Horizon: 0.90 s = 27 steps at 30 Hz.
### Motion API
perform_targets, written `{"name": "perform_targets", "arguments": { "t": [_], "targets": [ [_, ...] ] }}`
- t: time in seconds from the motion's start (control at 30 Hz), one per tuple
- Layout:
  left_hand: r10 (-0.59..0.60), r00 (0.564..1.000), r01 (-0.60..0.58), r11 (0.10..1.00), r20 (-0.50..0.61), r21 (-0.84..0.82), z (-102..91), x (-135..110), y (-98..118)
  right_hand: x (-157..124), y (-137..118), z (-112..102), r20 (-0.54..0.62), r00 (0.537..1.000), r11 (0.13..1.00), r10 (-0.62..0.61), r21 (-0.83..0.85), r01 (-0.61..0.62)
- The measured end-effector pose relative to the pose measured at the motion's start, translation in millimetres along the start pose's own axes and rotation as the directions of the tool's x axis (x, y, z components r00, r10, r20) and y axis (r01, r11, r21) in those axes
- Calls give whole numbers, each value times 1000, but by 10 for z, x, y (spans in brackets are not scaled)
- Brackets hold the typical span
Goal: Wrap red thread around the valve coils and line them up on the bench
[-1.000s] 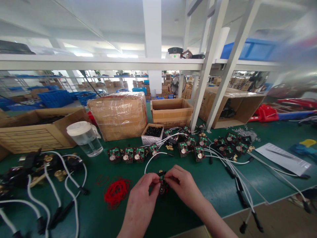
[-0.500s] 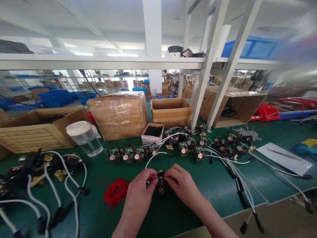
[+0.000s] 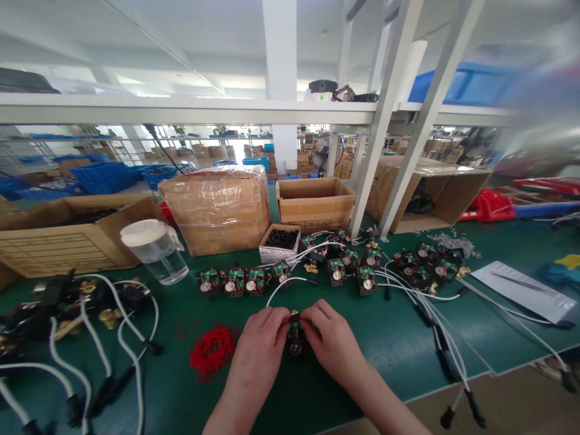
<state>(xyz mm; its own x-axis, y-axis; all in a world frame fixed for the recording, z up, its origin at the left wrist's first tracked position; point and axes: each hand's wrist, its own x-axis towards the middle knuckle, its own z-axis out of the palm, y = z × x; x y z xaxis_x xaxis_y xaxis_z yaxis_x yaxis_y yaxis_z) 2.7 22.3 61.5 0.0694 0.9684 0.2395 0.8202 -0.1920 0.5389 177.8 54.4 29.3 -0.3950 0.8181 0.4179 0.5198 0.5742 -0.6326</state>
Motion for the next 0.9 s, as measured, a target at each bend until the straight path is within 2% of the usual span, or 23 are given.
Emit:
{"name": "perform_targets", "arguments": {
  "t": [0.2, 0.47, 0.7, 0.9],
  "targets": [
    [-2, 1000, 2, 1000, 10, -4, -12, 20, 11, -5, 2, 27, -13, 1000, 999, 21, -42, -22],
    [-38, 999, 38, 998, -2, -49, 3, 15, -23, -17, 18, 35, -42, 995, 991, 88, 103, -84],
    [-65, 997, 60, 992, -39, -115, 34, 36, -41, 25, 52, -5, -134, 984, 968, 118, 237, -84],
    [-115, 991, 100, 978, -71, -184, 61, 20, -52, 61, -2, -17, -64, 983, 955, 172, 256, -150]
  ]
}}
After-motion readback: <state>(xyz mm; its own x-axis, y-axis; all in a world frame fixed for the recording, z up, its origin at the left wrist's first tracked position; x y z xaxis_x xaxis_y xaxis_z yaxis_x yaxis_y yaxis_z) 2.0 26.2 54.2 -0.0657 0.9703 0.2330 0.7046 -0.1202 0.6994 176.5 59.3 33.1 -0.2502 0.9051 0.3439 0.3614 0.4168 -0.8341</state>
